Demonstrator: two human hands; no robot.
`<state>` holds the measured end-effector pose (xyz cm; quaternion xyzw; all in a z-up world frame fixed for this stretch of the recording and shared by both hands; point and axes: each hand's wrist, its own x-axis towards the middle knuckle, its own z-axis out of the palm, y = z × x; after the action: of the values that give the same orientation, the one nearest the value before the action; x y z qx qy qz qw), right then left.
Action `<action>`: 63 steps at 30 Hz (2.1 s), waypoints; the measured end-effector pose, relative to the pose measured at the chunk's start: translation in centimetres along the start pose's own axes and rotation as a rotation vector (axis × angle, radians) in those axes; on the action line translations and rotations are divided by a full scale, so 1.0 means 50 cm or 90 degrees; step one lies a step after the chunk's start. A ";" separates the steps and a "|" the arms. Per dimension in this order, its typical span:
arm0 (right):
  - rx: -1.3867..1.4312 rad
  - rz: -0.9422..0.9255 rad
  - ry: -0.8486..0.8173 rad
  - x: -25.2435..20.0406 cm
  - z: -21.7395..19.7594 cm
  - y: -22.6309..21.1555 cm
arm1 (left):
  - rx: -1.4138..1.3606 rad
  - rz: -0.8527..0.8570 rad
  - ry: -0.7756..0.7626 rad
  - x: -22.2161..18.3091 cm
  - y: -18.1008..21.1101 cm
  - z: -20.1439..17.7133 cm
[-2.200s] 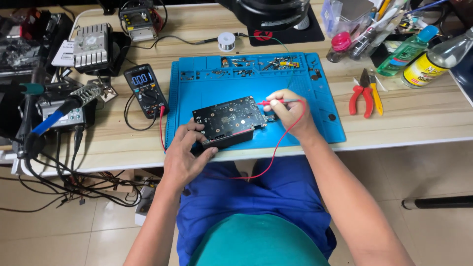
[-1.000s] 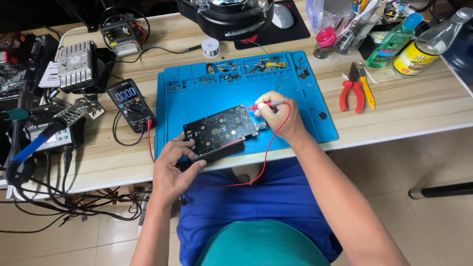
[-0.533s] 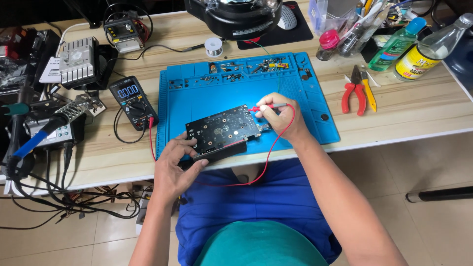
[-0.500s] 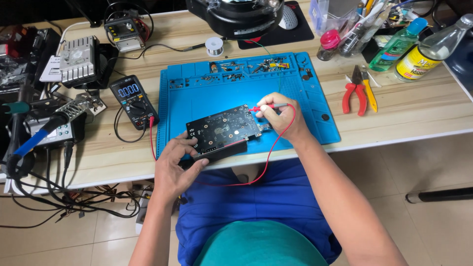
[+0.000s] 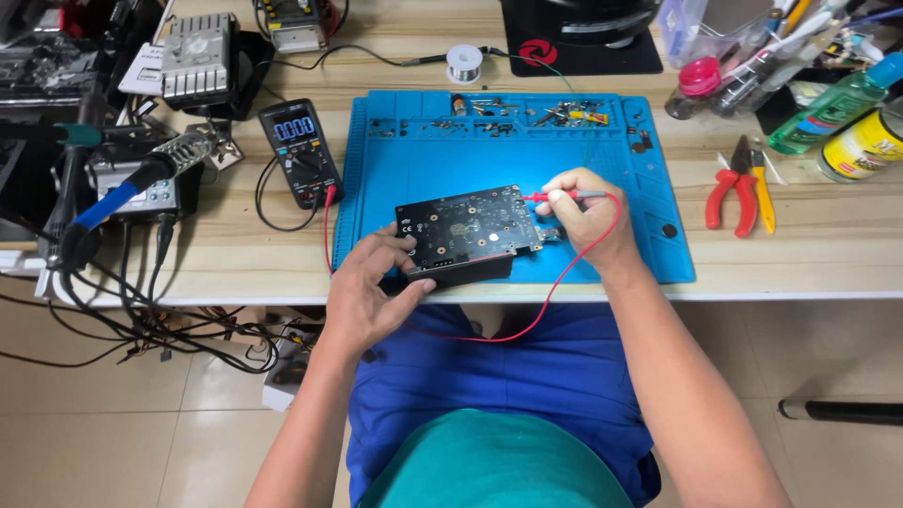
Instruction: Testing a circuit board using a multimeter to diagnose faults by probing various components
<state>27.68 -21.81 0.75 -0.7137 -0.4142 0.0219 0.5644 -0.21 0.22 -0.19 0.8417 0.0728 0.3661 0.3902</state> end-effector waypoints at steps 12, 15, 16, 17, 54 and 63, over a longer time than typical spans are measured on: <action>-0.004 -0.021 0.004 -0.002 0.004 0.021 | 0.017 0.004 0.003 -0.002 -0.005 0.001; -0.003 -0.029 0.003 0.000 0.004 0.017 | 0.020 -0.001 0.000 -0.003 -0.006 0.000; -0.004 -0.035 0.004 0.000 0.003 0.015 | 0.022 -0.002 0.000 -0.003 -0.008 0.001; -0.004 -0.035 0.003 0.000 0.003 0.015 | 0.022 -0.002 0.001 -0.003 -0.007 0.001; -0.026 0.009 -0.017 -0.007 0.003 0.043 | 0.035 0.099 0.128 -0.057 0.064 -0.069; -0.012 0.025 -0.010 -0.019 0.007 0.051 | -0.085 0.018 0.664 -0.227 -0.129 -0.312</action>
<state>28.32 -22.18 -1.90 -0.7268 -0.4046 0.0348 0.5539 -17.86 9.44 -4.47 0.5216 0.2227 0.7456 0.3498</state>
